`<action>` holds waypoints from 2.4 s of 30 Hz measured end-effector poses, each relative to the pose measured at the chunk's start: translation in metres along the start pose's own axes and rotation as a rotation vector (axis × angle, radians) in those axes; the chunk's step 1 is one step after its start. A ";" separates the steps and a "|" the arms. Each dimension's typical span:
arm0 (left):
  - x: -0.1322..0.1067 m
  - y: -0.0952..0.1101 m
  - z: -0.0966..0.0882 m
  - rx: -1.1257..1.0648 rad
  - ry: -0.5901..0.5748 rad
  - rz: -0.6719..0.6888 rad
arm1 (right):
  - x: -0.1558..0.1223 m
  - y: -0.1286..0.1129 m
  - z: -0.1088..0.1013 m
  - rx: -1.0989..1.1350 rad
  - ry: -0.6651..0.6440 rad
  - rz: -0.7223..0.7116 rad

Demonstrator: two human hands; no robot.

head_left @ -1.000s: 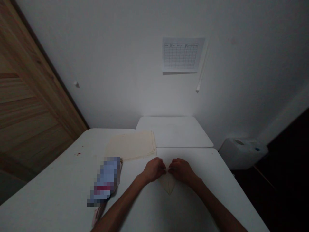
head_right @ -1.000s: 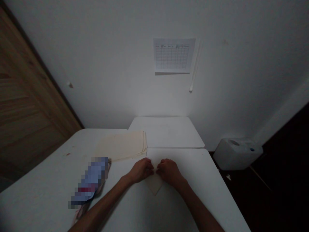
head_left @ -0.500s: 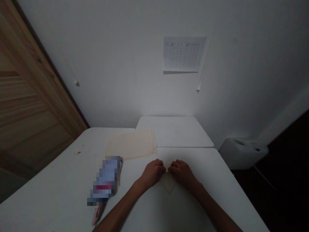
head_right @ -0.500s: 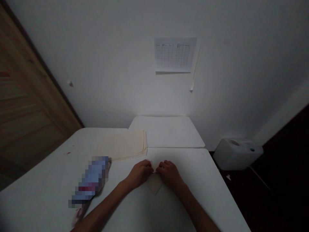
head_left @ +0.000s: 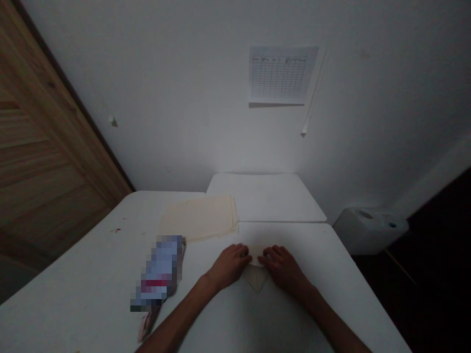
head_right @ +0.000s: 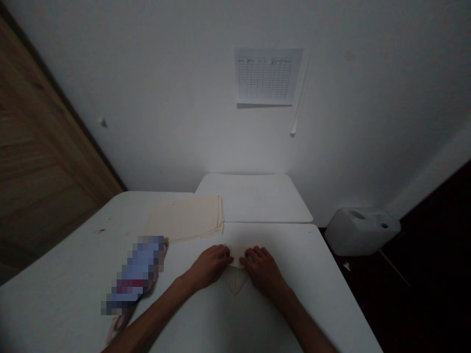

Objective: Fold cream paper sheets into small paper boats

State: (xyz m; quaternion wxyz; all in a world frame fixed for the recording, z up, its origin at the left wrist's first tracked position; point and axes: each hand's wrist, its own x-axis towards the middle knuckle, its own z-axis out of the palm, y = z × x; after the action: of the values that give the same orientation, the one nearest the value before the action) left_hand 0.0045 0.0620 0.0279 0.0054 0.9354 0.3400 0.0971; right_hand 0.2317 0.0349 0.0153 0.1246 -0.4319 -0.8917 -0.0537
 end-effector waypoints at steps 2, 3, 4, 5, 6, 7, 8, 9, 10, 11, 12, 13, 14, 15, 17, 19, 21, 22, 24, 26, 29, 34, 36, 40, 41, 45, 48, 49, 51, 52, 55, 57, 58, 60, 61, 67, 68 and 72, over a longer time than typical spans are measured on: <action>-0.001 0.003 -0.003 0.018 -0.018 0.009 | 0.000 -0.001 0.000 0.000 0.002 0.008; -0.001 0.005 -0.004 0.025 -0.026 0.011 | 0.000 -0.002 0.001 -0.001 0.004 0.011; -0.002 0.007 -0.005 0.034 -0.035 0.009 | 0.000 -0.002 0.001 -0.003 0.007 0.011; -0.001 0.010 -0.005 0.045 -0.044 0.003 | 0.001 -0.003 0.002 -0.007 0.011 0.009; -0.001 0.013 -0.006 0.060 -0.052 -0.008 | 0.001 -0.003 0.002 -0.012 0.015 0.008; -0.001 0.016 -0.005 0.078 -0.057 -0.019 | 0.001 -0.003 0.003 -0.019 0.020 0.008; 0.000 0.019 -0.005 0.099 -0.060 -0.028 | 0.001 -0.003 0.003 -0.025 0.025 0.010; 0.001 0.023 -0.004 0.119 -0.058 -0.031 | 0.001 -0.003 0.004 -0.030 0.030 0.011; 0.001 0.026 -0.003 0.138 -0.052 -0.029 | 0.000 -0.003 0.004 -0.035 0.034 0.013; 0.002 0.028 -0.001 0.155 -0.041 -0.024 | 0.000 -0.003 0.004 -0.039 0.036 0.013; 0.002 0.031 0.000 0.172 -0.029 -0.016 | 0.000 -0.003 0.004 -0.040 0.038 0.013; 0.003 0.033 0.002 0.189 -0.020 -0.009 | -0.001 -0.003 0.004 -0.039 0.039 0.012; 0.003 0.035 0.004 0.206 -0.015 -0.001 | -0.001 -0.002 0.005 -0.036 0.038 0.011; 0.003 0.037 0.006 0.221 -0.015 0.006 | -0.001 -0.002 0.005 -0.034 0.036 0.012; 0.003 0.039 0.010 0.243 -0.022 0.013 | -0.001 -0.002 0.005 -0.030 0.028 0.014; 0.002 0.040 0.014 0.242 -0.024 0.011 | -0.001 -0.002 0.006 -0.027 0.017 0.015; 0.000 0.041 0.018 0.216 -0.020 -0.007 | -0.001 -0.002 0.005 -0.019 0.004 0.016; -0.001 0.040 0.019 0.195 -0.017 -0.016 | -0.001 -0.003 0.004 -0.013 -0.003 0.016; -0.004 0.039 0.021 0.147 -0.008 -0.031 | -0.001 -0.004 0.001 0.005 -0.020 0.018; -0.007 0.038 0.023 0.105 0.007 -0.038 | -0.002 -0.005 -0.002 0.027 -0.035 0.022; -0.009 0.037 0.025 0.066 0.031 -0.044 | -0.003 -0.008 -0.007 0.055 -0.053 0.032; -0.010 0.036 0.025 0.019 0.048 -0.054 | -0.006 -0.012 -0.012 0.083 -0.077 0.052; -0.011 0.036 0.026 0.009 0.061 -0.063 | -0.006 -0.013 -0.012 0.083 -0.090 0.055; -0.012 0.036 0.026 0.003 0.071 -0.074 | -0.006 -0.013 -0.014 0.081 -0.093 0.068; -0.011 0.036 0.026 -0.001 0.071 -0.071 | -0.006 -0.013 -0.014 0.081 -0.089 0.070; -0.011 0.036 0.024 -0.026 0.091 -0.069 | -0.006 -0.014 -0.016 0.084 -0.083 0.064; -0.010 0.036 0.023 -0.034 0.102 -0.065 | -0.006 -0.015 -0.016 0.088 -0.080 0.076; -0.010 0.036 0.023 -0.033 0.100 -0.065 | -0.006 -0.016 -0.016 0.091 -0.078 0.082; -0.010 0.036 0.024 -0.030 0.089 -0.064 | -0.007 -0.017 -0.014 0.090 -0.072 0.096; -0.011 0.036 0.024 -0.029 0.085 -0.062 | -0.007 -0.018 -0.013 0.085 -0.070 0.102; -0.012 0.034 0.028 -0.026 0.087 -0.055 | -0.008 -0.020 -0.009 0.064 -0.064 0.131; -0.013 0.034 0.030 -0.022 0.094 -0.062 | -0.010 -0.021 -0.006 0.050 -0.062 0.162; -0.013 0.033 0.031 -0.021 0.094 -0.067 | -0.011 -0.021 -0.006 0.043 -0.062 0.179; -0.014 0.033 0.033 -0.020 0.089 -0.076 | -0.015 -0.020 -0.005 0.032 -0.057 0.212; -0.015 0.033 0.034 -0.020 0.083 -0.078 | -0.017 -0.019 -0.005 0.029 -0.053 0.226; -0.016 0.033 0.035 -0.028 0.077 -0.086 | -0.036 -0.008 -0.005 0.010 -0.013 0.299; -0.016 0.033 0.035 -0.032 0.081 -0.086 | -0.039 -0.006 -0.004 0.005 -0.006 0.313; -0.015 0.034 0.032 -0.031 0.082 -0.086 | -0.047 -0.001 -0.001 0.007 0.024 0.364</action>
State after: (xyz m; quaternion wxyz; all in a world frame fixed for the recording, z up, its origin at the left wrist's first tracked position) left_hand 0.0203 0.0283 -0.0037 0.0100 0.9149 0.3783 0.1404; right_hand 0.2589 -0.0018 0.0040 0.1446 -0.5849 -0.7974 -0.0323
